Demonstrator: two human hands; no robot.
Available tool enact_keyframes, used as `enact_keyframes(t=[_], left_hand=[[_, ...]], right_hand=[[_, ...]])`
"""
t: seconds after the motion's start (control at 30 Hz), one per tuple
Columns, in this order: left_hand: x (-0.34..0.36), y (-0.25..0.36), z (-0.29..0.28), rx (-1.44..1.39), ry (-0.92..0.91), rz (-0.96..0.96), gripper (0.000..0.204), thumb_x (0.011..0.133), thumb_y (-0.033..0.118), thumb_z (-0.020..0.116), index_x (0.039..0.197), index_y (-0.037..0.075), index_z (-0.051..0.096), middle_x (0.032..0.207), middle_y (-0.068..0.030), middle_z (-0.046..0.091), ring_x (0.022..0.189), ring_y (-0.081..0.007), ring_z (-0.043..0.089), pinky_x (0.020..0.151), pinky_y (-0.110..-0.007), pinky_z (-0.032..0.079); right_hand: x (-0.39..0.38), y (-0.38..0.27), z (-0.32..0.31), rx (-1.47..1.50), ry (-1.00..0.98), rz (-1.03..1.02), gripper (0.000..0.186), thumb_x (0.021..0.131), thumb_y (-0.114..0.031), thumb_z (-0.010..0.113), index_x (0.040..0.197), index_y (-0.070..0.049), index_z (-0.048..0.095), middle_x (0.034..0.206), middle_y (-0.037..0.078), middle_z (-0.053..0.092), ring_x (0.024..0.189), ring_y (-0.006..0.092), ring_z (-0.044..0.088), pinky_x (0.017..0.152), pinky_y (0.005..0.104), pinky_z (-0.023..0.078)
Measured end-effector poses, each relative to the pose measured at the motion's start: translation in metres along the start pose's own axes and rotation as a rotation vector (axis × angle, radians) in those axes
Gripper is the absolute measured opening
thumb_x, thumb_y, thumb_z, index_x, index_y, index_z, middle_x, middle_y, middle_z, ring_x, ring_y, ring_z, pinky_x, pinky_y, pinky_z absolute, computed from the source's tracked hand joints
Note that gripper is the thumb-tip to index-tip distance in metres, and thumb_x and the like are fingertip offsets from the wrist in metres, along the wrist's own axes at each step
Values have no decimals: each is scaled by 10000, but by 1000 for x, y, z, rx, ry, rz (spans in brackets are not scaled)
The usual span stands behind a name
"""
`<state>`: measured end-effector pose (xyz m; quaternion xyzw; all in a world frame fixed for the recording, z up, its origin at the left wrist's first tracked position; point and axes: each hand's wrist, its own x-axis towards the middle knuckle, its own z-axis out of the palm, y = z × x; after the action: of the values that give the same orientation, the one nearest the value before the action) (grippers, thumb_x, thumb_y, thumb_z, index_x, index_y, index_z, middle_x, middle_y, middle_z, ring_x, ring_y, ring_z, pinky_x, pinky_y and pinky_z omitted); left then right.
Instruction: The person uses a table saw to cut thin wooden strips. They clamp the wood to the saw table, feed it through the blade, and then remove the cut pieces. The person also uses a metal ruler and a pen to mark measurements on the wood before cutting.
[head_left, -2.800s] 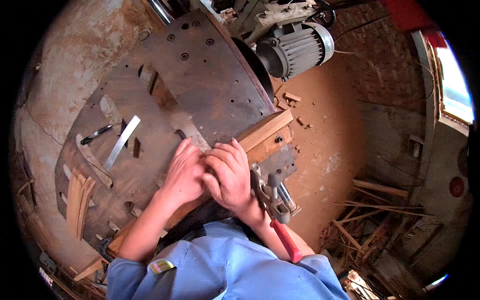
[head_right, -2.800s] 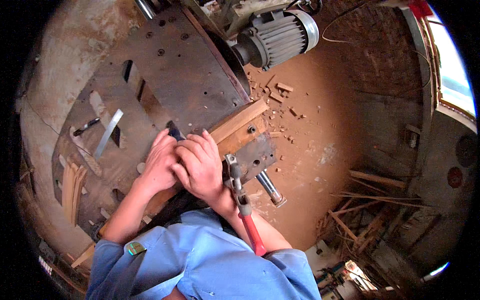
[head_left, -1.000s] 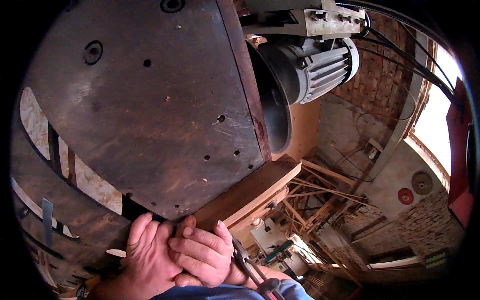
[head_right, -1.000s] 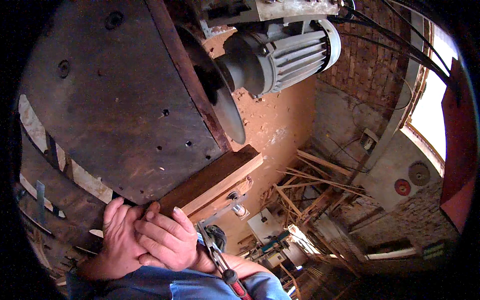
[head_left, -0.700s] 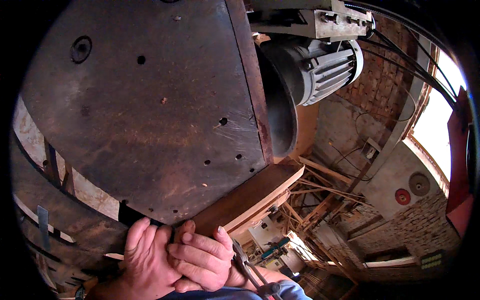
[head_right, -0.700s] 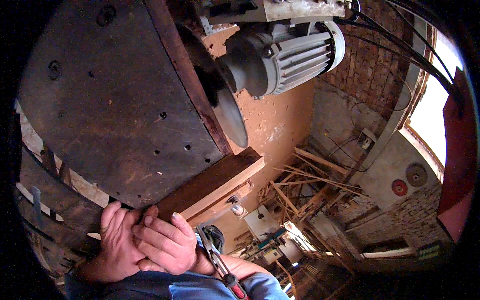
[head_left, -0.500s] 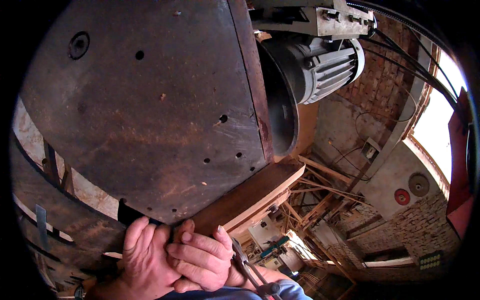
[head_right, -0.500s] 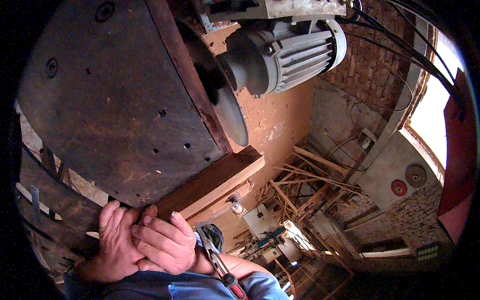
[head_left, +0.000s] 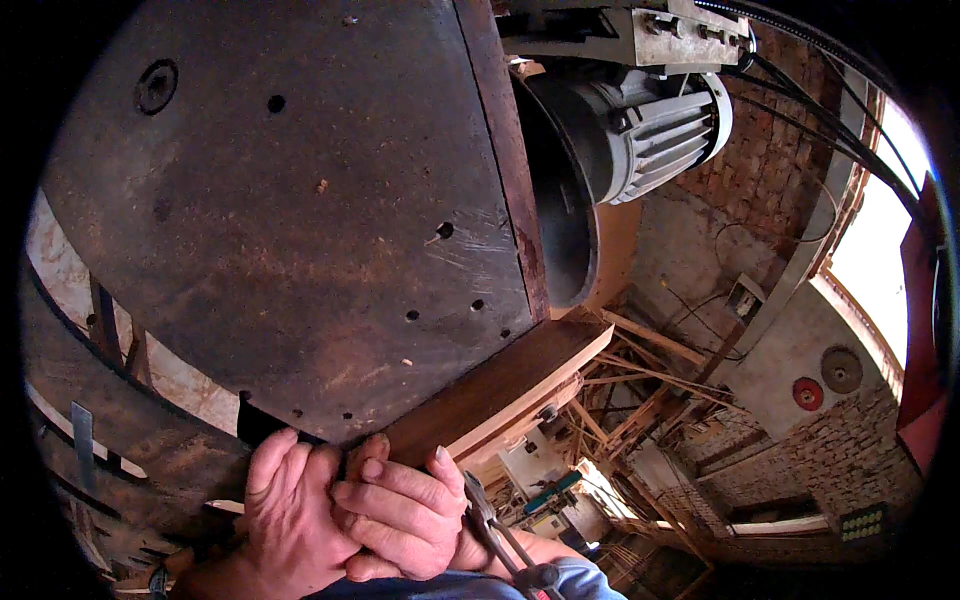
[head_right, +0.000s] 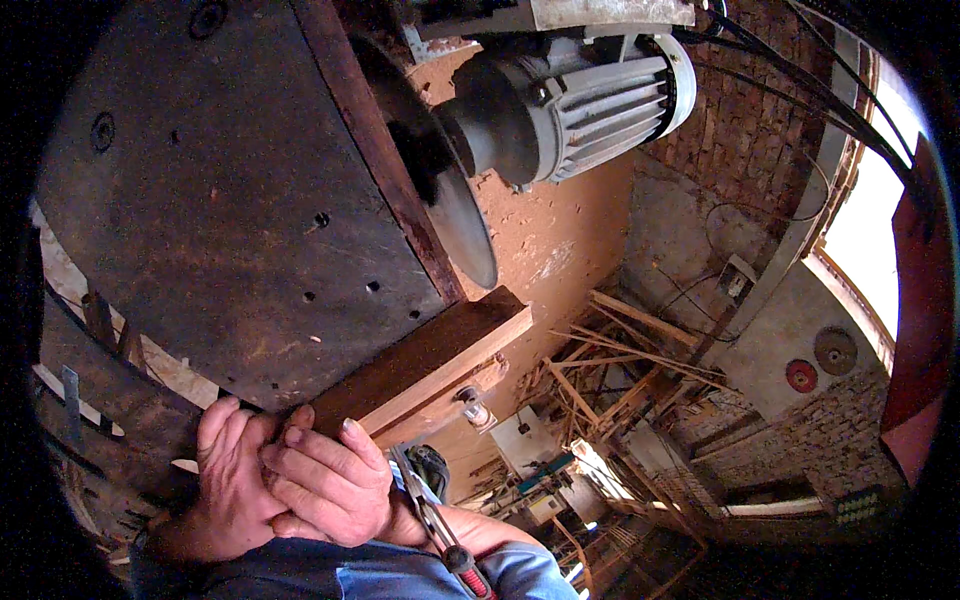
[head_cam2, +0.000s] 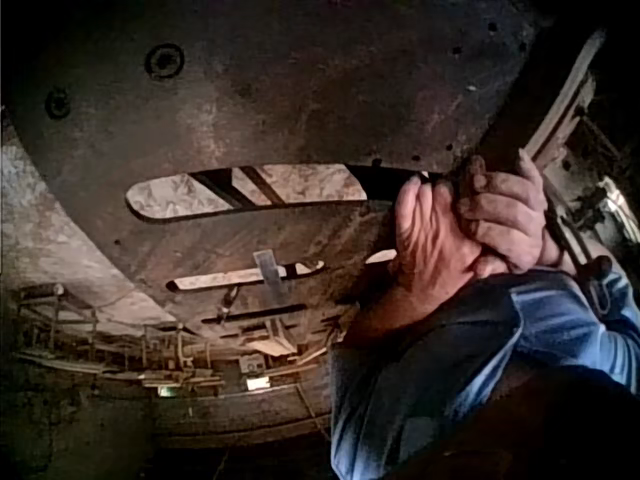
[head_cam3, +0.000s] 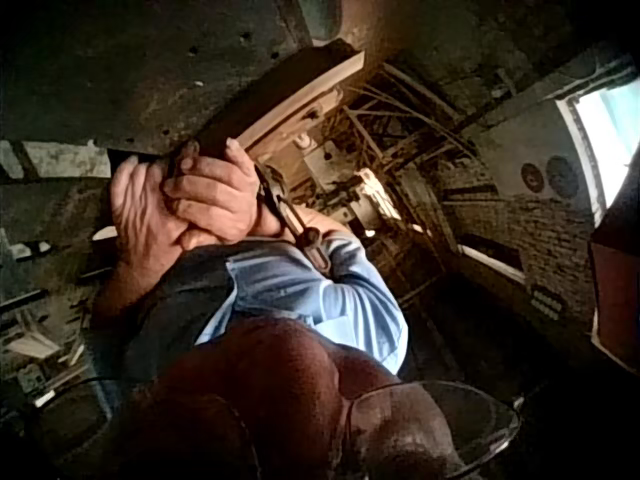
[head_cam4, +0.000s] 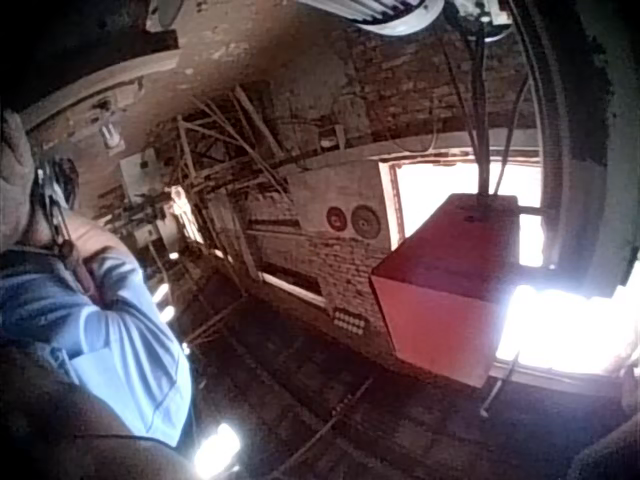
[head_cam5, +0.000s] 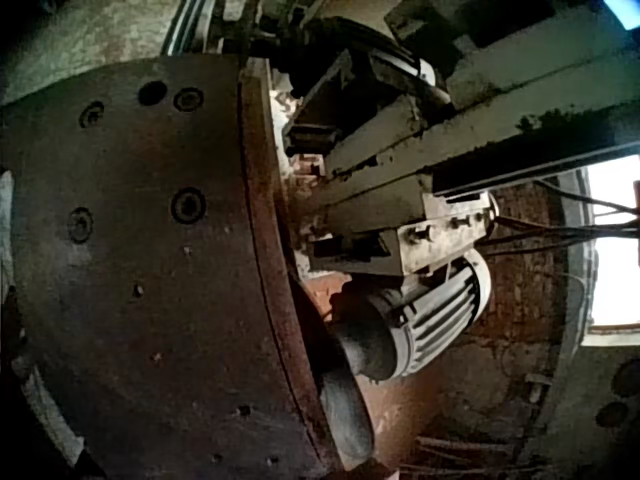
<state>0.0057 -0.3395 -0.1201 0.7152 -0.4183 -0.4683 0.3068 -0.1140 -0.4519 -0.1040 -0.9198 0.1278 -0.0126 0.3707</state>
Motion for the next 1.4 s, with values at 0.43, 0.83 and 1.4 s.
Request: enact_keyframes(t=[0.43, 0.83, 1.4], left_hand=[[0, -1, -3, 26, -62, 14, 614, 827, 403, 522, 1321, 37, 506, 999, -100, 526, 967, -271, 531, 1017, -481, 291], [1, -1, 4, 23, 86, 38, 546, 878, 381, 485, 1312, 53, 525, 851, -70, 470, 832, -206, 508, 1006, -440, 290], [0, 0, 3, 58, 89, 51, 556, 855, 381, 510, 1298, 46, 538, 841, -64, 470, 826, -202, 513, 999, -425, 306]], right_hand=[[2, -2, -2, 1, -24, 21, 416, 893, -482, 565, 991, -92, 674, 1066, 70, 675, 1045, 261, 620, 1117, 490, 242], [5, -2, -2, 14, -14, 35, 400, 862, -475, 608, 989, -102, 676, 1068, 69, 676, 1032, 258, 622, 1109, 486, 260], [7, -6, -4, 0, -34, 56, 407, 872, -494, 584, 977, -109, 663, 1056, 58, 665, 1011, 249, 612, 1076, 477, 288]])
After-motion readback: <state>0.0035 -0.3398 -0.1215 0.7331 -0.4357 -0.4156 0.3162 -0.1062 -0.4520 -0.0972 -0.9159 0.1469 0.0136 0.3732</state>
